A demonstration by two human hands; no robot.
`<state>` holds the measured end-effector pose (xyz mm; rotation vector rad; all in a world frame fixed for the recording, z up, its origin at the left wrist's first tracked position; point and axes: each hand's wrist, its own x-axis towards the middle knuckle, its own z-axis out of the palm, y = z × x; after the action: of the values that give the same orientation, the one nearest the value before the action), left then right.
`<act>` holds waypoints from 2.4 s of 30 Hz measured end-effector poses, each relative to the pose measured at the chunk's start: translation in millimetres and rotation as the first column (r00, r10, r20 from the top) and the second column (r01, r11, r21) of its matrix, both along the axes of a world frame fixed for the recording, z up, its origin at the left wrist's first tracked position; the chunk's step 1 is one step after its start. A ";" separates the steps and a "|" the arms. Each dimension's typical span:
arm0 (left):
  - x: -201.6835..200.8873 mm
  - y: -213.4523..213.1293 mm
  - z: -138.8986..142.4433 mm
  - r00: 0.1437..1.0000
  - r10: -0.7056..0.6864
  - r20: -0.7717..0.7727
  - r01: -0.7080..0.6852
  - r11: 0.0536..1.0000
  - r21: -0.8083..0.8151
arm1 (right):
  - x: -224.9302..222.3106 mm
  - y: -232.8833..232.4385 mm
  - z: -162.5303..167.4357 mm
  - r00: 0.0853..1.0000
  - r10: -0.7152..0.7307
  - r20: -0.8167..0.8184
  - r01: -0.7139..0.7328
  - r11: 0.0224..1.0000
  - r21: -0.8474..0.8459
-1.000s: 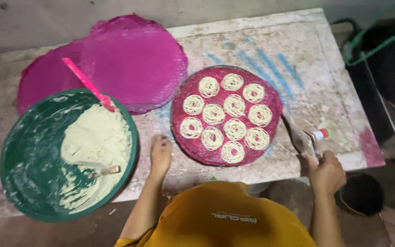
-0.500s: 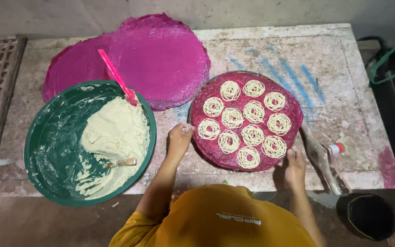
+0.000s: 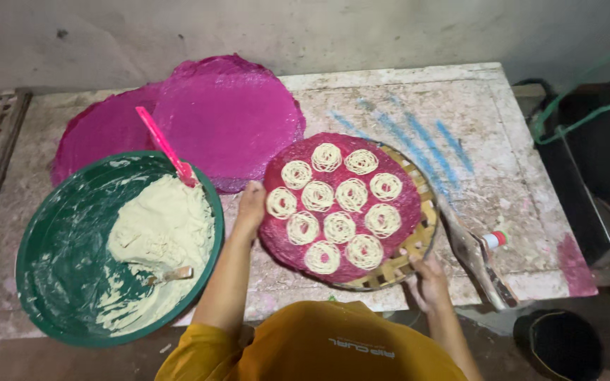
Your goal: The person uses a manual dough extruder to pipe spiral-shaped dough onto a pink mat placed on a woven tray. They repeatedly load dough into the extruder from a green bowl and pipe multiple spirals in a circular pattern, then move the completed tray aside and continue with a new tray.
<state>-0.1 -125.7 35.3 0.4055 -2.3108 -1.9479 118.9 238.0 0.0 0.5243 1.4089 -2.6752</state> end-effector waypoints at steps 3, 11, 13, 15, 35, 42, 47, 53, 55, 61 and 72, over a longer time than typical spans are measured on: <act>-10.5 -5.4 10.7 0.990 -0.018 0.140 -0.032 0.936 0.351 | 4.6 -5.7 3.8 0.995 0.040 -0.090 -0.050 0.992 -0.116; -24.1 25.3 34.3 0.984 -0.156 0.085 0.044 0.680 0.732 | -39.6 34.8 41.5 0.953 -0.248 -0.172 0.228 0.965 -0.129; -19.6 31.6 26.7 0.980 -0.164 0.116 0.028 0.682 0.731 | -62.5 45.6 57.3 0.909 -0.337 -0.246 0.315 0.941 -0.126; -14.1 35.5 16.9 0.985 -0.120 0.123 -0.008 0.683 0.730 | -87.6 49.7 73.3 0.880 -0.394 -0.267 0.377 0.919 -0.112; -0.6 62.0 -13.7 0.972 -0.231 0.050 0.177 0.852 0.492 | -102.1 57.9 99.6 0.735 -0.613 -0.291 0.660 0.744 0.100; 17.2 33.2 -39.2 0.989 -0.150 -0.006 0.142 0.920 0.365 | 72.5 121.3 56.5 0.615 -0.510 -0.601 0.690 0.717 0.098; 38.8 22.6 -48.8 0.991 -0.092 0.097 0.027 0.849 0.528 | 47.4 77.7 40.9 0.873 -0.307 -0.380 0.411 0.881 0.233; 64.4 17.0 -39.9 0.996 0.031 0.083 -0.072 0.830 0.553 | 0.0 -20.5 11.5 0.998 0.006 -0.057 -0.005 1.000 0.012; 75.1 9.0 -44.7 0.996 0.062 0.069 -0.091 0.784 0.614 | -7.2 -28.9 8.9 0.998 0.059 0.025 -0.058 0.998 -0.021; 76.0 -1.9 -73.1 0.990 0.049 0.132 -0.097 0.920 0.381 | -30.8 -21.7 21.3 0.998 -0.011 0.060 -0.035 0.706 0.708; 91.0 -31.4 -43.3 0.986 -0.076 0.146 -0.027 0.798 0.602 | -246.0 -231.3 87.0 0.667 0.677 -0.311 0.352 0.082 0.932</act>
<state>91.0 -157.1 -8.0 0.5995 -1.7026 -2.7372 -127.1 6.7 87.0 -0.9291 3.1539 -1.0534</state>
